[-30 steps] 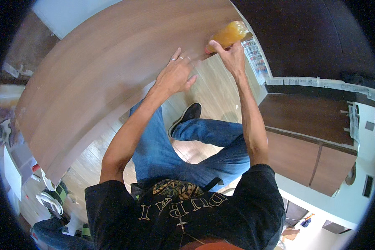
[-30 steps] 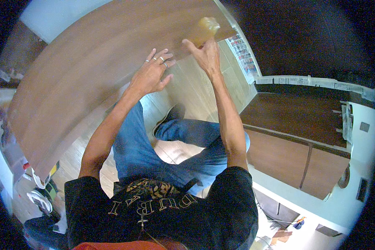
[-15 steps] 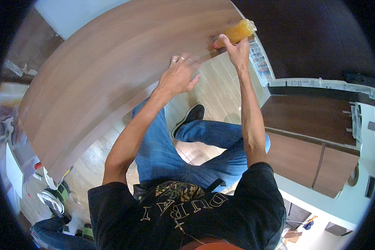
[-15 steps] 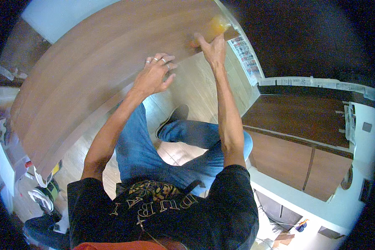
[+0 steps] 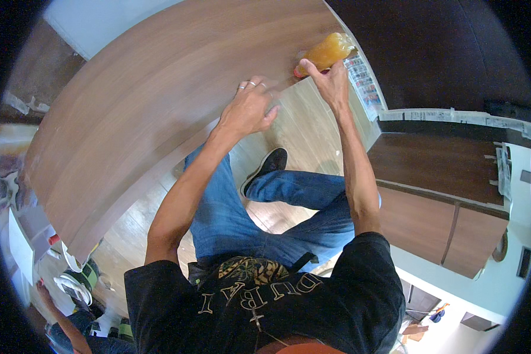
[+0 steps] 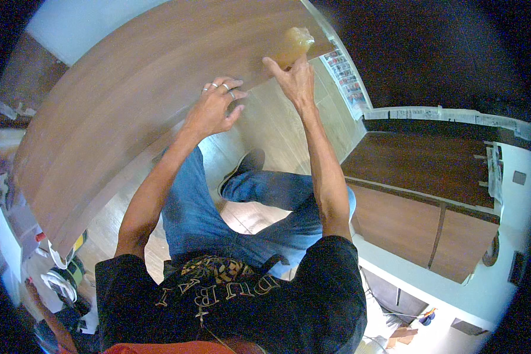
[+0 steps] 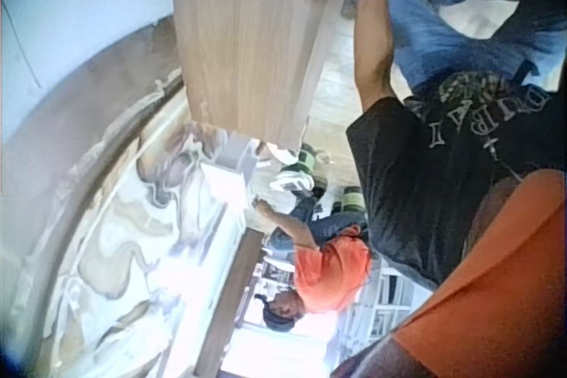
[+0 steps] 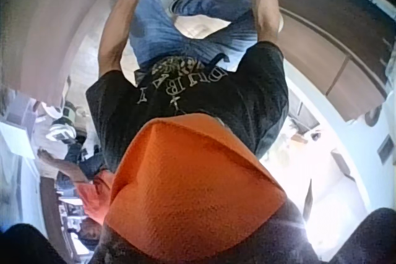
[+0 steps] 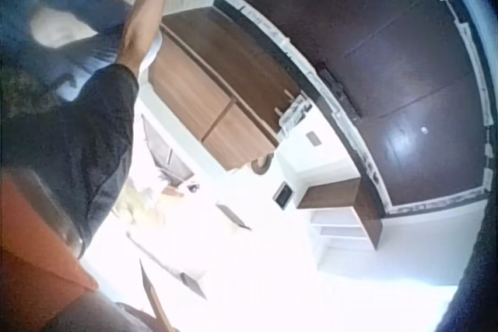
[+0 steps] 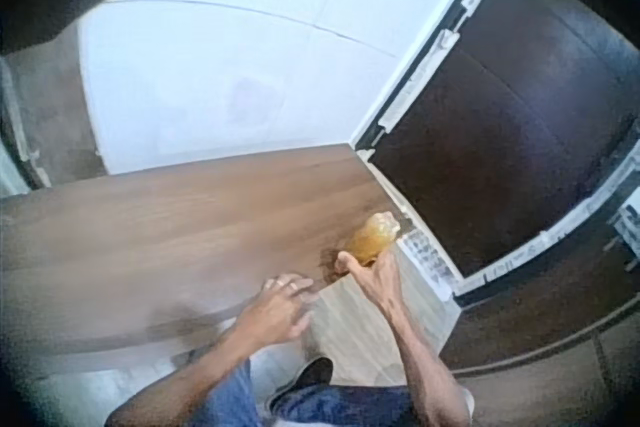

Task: The person handles a roll of brown tape and a long wooden trim piece, then wipes the trim with a white cloth. They apply a yellow liquid from a bottle along the edge of a wooden floor panel and later place the trim piece against a wall.

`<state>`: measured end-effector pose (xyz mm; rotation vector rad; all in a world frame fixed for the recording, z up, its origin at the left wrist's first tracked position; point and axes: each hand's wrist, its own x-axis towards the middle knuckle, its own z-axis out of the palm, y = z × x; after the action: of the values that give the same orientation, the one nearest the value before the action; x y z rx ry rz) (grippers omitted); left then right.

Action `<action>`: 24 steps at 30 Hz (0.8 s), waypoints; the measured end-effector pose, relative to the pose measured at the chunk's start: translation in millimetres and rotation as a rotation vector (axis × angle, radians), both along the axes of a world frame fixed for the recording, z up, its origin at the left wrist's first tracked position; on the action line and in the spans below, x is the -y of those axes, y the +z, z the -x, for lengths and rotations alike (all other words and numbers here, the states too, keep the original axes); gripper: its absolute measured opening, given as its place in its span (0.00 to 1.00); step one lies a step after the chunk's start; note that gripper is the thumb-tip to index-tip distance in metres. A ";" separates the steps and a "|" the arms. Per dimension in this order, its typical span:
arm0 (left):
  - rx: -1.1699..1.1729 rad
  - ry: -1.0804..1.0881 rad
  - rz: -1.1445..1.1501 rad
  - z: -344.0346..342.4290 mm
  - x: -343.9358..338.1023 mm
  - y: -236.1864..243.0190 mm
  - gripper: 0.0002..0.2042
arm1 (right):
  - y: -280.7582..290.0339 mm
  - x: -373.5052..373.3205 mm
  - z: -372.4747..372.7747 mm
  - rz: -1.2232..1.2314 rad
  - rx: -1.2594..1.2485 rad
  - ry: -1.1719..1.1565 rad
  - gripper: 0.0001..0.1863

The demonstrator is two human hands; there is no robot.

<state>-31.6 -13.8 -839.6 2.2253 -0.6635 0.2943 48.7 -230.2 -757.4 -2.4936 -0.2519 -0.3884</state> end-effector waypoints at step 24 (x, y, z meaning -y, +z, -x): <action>-0.013 -0.021 0.208 -5.9 -3.6 -2.6 0.13 | -3.5 7.8 -5.4 -0.080 -0.010 -0.011 0.28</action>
<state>-25.7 -10.2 -842.2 2.0197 -0.6200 0.3223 54.1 -238.1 -760.9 -2.4192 -0.2147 -0.3828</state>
